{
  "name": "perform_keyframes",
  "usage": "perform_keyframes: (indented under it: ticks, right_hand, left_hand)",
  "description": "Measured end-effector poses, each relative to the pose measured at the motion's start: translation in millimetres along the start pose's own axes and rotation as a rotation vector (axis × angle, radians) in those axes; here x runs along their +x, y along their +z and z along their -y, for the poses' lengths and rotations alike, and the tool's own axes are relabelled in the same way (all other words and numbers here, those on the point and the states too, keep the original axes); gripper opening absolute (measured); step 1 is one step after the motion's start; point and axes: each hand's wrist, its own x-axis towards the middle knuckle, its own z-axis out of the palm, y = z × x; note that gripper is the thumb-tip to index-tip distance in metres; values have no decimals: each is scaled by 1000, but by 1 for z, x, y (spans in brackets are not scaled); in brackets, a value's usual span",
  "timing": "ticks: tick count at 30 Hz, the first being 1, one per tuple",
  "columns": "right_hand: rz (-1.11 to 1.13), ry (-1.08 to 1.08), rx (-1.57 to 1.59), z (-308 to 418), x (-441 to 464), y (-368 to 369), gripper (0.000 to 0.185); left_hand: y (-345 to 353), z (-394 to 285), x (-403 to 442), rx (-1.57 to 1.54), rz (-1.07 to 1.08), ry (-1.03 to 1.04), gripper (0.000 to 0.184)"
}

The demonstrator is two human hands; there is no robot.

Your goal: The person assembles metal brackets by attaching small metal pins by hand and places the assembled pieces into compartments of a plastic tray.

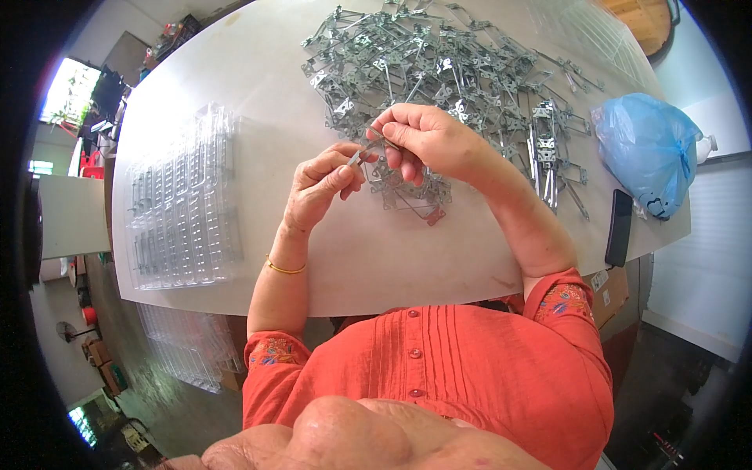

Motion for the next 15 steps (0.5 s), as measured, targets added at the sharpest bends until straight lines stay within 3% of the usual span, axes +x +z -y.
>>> perform_keyframes:
  ticks: [11,15]
  right_hand:
    - [31,55,-90,-4,4,-7,22]
    - [-92,-254,-351,-20,9,-7,18]
  left_hand:
    - [3,-6,-2,26,50,-48,26]
    - [8,-9,-3,33,87,-77,26]
